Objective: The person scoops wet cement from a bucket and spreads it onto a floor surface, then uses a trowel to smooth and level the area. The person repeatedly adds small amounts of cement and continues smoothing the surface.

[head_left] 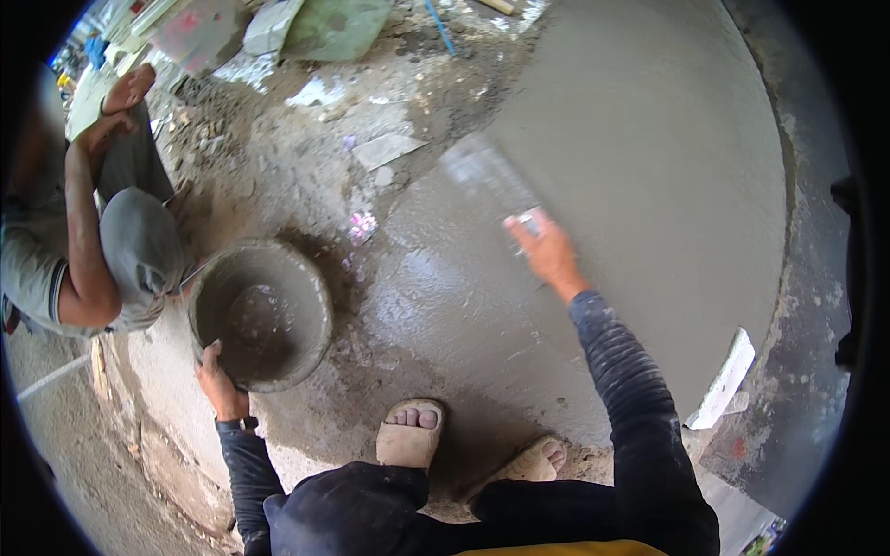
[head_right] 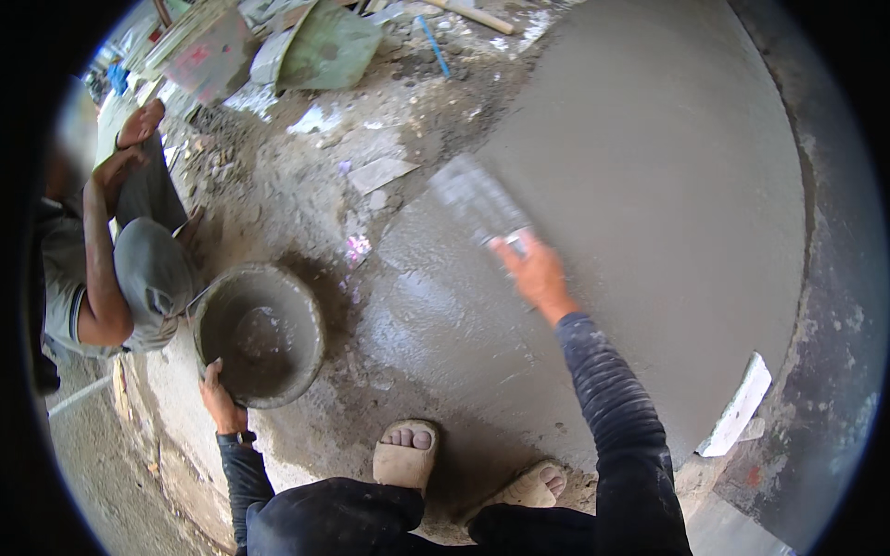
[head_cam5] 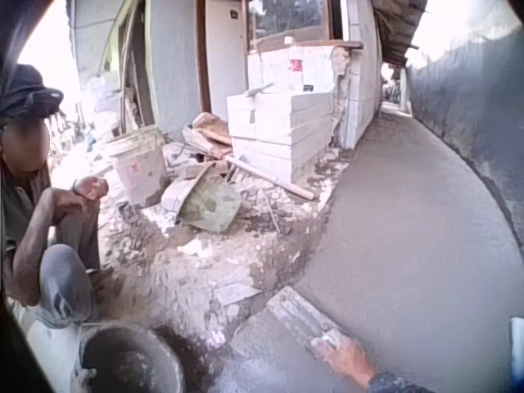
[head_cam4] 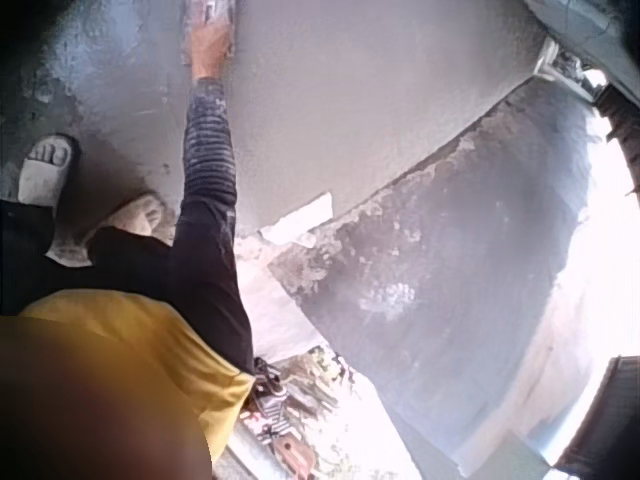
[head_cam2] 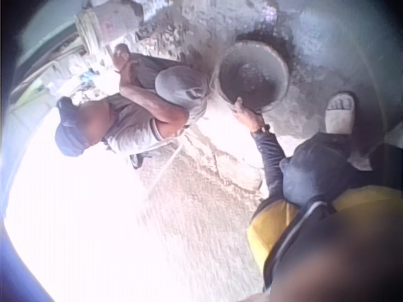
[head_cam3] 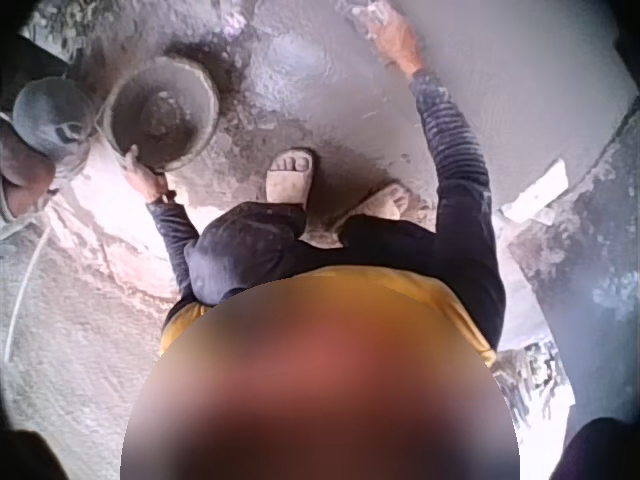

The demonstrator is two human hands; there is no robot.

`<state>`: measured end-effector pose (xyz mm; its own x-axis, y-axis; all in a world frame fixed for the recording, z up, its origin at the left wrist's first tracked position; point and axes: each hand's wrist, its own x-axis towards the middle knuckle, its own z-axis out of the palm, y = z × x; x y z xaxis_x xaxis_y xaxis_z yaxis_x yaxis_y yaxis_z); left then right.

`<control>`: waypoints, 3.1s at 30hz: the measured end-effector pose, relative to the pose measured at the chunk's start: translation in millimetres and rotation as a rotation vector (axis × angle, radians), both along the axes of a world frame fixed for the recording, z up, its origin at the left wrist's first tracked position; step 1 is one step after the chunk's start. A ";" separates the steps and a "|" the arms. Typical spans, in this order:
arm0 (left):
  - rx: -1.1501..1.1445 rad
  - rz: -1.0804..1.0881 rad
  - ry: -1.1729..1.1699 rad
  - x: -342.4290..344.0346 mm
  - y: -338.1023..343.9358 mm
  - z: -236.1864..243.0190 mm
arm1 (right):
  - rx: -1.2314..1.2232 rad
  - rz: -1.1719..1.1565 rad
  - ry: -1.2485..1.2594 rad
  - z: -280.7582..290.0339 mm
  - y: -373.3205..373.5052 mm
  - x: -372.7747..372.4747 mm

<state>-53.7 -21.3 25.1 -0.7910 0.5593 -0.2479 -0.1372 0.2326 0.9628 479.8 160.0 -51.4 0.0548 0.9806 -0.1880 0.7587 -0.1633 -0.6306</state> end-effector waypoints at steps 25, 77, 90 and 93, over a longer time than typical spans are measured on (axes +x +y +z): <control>-0.070 0.012 0.049 10.1 5.0 8.9 | 0.100 -0.303 -0.034 -30.5 163.4 80.1; -0.058 -0.090 -0.124 -13.9 -9.4 0.9 | 0.168 -0.585 0.246 -46.6 209.0 86.0; -0.049 -0.087 -0.105 -7.9 -6.9 3.3 | 0.236 -1.244 0.837 -53.1 38.3 303.5; -0.025 -0.147 -0.105 -7.9 -3.3 4.5 | 0.227 -1.124 1.000 -47.1 40.6 248.5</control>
